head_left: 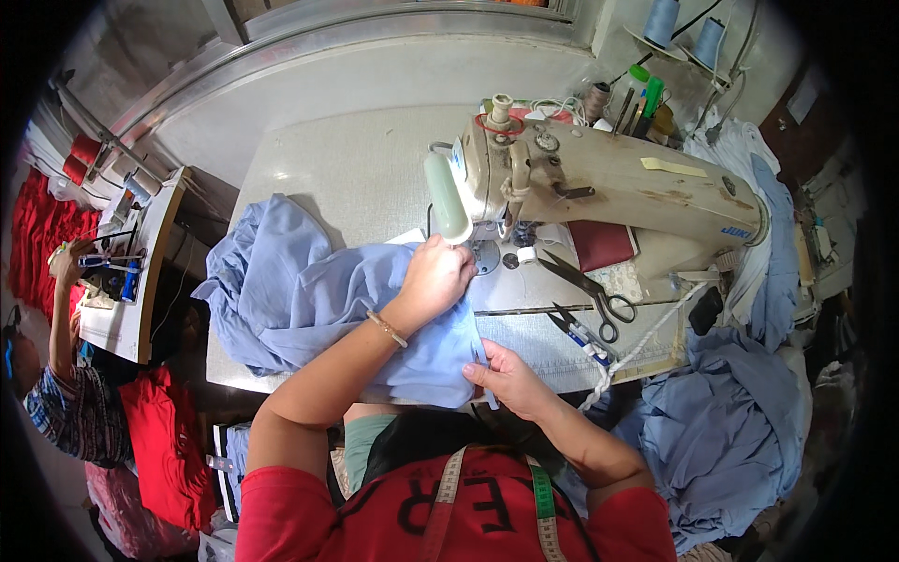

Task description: The person uses a sewing machine to stitch the seams of a light blue button-up shirt, using shears to trim excess threads and handling the garment to align the fabric edges.

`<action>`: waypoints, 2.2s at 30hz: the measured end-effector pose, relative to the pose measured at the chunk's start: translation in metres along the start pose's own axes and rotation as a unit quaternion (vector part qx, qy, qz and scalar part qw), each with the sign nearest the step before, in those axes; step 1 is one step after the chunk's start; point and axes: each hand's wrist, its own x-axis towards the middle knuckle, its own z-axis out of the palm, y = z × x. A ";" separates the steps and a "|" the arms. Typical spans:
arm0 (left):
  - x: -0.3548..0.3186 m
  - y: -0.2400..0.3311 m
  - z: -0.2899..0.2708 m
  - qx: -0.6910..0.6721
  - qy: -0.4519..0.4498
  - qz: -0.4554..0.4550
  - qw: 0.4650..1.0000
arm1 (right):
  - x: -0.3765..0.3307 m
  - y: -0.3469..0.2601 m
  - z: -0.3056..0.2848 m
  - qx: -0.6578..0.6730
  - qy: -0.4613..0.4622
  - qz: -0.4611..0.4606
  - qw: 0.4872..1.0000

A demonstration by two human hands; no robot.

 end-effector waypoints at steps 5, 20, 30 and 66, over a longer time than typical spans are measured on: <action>0.002 -0.023 0.014 -0.357 0.079 -0.103 0.925 | 0.002 -0.001 -0.002 0.018 0.004 -0.003 1.000; 0.022 -0.031 0.005 -0.091 -0.032 0.015 0.995 | 0.007 -0.004 0.000 0.002 0.009 0.006 1.000; -0.001 -0.024 0.002 -0.155 -0.089 0.002 0.984 | 0.003 -0.006 -0.009 -0.122 0.025 -0.028 0.992; -0.004 -0.024 -0.030 -0.009 -0.087 0.180 0.980 | 0.082 -0.069 -0.078 -0.628 0.179 -0.114 0.749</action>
